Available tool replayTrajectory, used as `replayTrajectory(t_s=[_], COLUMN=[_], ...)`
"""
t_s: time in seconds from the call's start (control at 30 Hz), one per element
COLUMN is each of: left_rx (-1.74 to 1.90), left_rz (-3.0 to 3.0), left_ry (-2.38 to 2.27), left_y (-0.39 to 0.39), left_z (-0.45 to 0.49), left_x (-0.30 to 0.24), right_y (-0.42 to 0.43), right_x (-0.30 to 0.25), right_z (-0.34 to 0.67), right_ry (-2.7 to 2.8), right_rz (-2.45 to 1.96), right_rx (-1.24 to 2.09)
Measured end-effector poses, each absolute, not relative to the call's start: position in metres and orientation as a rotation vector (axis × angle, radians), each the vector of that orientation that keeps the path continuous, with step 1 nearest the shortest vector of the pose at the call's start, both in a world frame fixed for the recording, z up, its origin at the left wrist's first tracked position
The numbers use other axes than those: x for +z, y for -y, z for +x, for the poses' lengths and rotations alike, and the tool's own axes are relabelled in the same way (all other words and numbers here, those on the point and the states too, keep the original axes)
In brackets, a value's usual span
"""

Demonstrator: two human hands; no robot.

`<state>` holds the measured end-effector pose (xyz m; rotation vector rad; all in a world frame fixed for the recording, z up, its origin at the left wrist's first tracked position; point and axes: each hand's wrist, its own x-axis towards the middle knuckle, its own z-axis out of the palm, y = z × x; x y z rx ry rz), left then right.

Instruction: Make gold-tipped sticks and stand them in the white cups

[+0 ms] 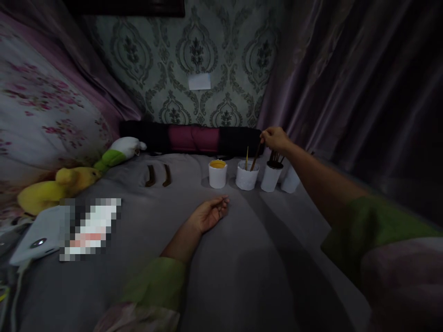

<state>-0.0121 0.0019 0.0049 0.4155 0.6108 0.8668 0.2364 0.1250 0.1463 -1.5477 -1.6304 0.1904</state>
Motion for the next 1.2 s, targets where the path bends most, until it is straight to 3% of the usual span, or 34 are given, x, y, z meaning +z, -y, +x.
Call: replayTrajectory(t_s=[1.2], left_rx=[0.864], left_rz=[0.397], left_ry=[-0.582], left_y=[-0.004], left_z=[-0.013], left_x=[0.002], right_y=[-0.146], right_x=[0.104], right_z=[0.226], right_ry=[1.657], right_rz=[-1.742], right_rx=[0.411])
